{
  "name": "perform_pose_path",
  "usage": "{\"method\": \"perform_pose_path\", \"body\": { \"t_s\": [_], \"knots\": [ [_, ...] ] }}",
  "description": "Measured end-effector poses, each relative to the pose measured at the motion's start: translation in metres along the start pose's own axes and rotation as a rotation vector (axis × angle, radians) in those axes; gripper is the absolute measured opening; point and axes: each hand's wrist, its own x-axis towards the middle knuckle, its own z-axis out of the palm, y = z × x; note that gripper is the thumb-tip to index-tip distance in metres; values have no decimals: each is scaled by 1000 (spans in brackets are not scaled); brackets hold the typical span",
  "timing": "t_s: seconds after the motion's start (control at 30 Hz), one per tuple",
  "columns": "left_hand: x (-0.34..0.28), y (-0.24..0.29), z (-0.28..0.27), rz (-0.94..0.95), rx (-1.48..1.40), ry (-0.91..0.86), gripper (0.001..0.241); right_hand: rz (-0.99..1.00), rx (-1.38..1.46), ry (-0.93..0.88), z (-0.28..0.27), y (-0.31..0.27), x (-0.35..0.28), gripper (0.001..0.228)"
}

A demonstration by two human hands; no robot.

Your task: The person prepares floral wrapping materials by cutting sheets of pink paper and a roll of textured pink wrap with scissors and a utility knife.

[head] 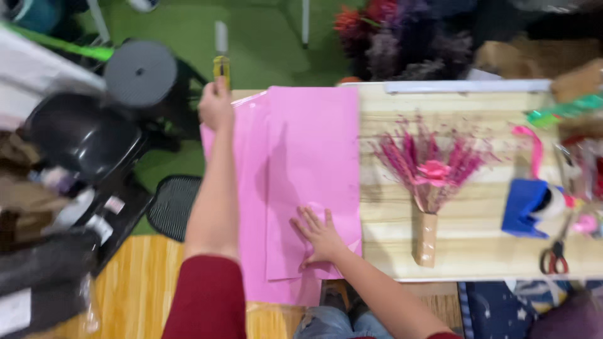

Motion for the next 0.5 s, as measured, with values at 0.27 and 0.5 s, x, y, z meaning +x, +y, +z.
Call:
{"method": "perform_pose_path", "body": {
  "t_s": [0.27, 0.5],
  "knots": [
    [-179, -79, 18, -86, -370, -392, 41, -57, -14, 226, 14, 4, -6, 130],
    [-304, -174, 3, 212, 13, -432, 41, 114, 289, 420, 66, 8, -99, 91]
  ]
}}
